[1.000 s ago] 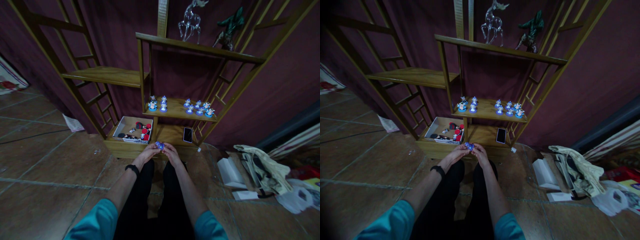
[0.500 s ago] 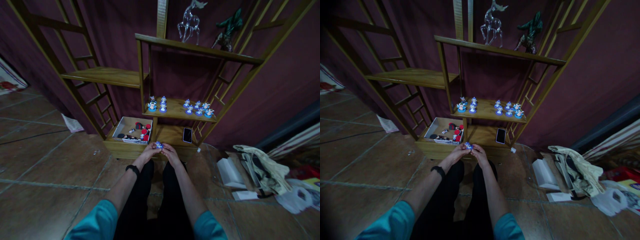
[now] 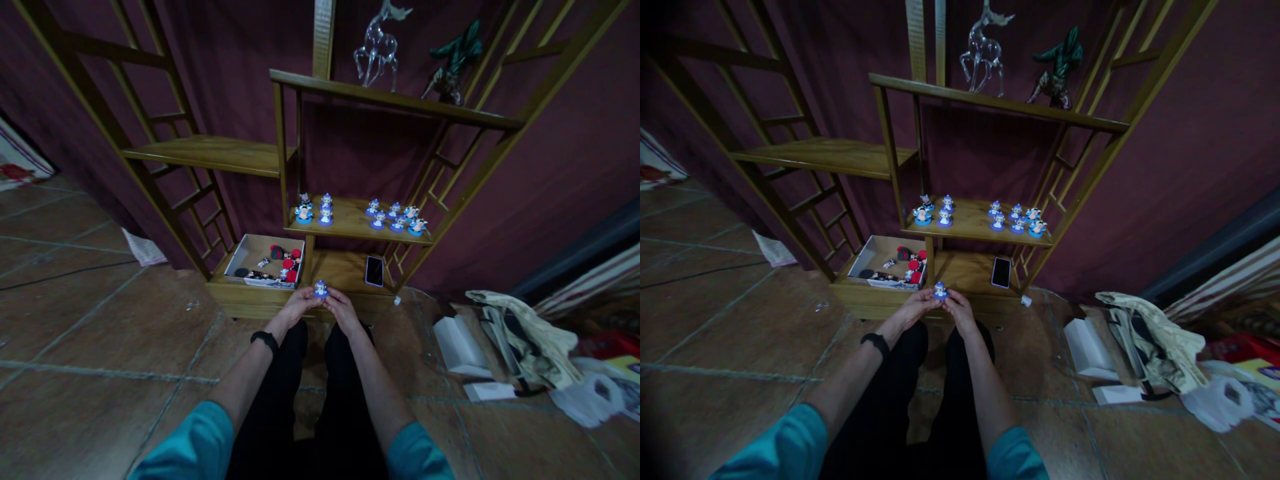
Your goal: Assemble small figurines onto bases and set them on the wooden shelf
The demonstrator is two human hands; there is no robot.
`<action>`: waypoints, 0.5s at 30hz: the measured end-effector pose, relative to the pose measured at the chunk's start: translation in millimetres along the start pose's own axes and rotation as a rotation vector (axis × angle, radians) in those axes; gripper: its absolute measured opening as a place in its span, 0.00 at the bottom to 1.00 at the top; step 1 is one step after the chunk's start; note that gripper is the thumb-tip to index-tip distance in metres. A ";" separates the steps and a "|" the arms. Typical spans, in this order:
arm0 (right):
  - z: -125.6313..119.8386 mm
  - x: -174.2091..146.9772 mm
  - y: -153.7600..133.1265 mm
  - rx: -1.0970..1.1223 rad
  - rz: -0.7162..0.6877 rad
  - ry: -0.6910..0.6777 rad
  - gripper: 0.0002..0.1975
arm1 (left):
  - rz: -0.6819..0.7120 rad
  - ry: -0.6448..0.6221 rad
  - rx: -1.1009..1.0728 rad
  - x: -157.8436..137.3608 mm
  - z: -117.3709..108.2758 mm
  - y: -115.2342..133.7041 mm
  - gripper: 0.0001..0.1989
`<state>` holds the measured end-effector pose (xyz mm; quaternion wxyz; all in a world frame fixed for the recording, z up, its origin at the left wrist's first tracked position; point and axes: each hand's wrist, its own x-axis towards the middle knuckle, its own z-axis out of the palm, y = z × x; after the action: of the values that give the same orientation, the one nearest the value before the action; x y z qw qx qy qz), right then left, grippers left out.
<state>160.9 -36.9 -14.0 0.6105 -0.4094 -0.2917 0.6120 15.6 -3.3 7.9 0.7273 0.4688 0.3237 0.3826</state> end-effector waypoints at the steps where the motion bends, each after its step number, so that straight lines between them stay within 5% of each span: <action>1: 0.3 -0.5 -0.4 -0.001 0.002 -0.001 0.22 | -0.001 0.011 0.000 0.5 0.0 -0.6 0.21; 15: 6.0 -5.1 -3.8 0.008 -0.009 -0.008 0.22 | 0.004 0.171 0.033 3.4 1.9 -2.1 0.22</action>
<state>157.3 -40.7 -7.0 0.6139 -0.4031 -0.2935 0.6119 19.4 -1.7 6.2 0.6884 0.4472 0.3900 0.4172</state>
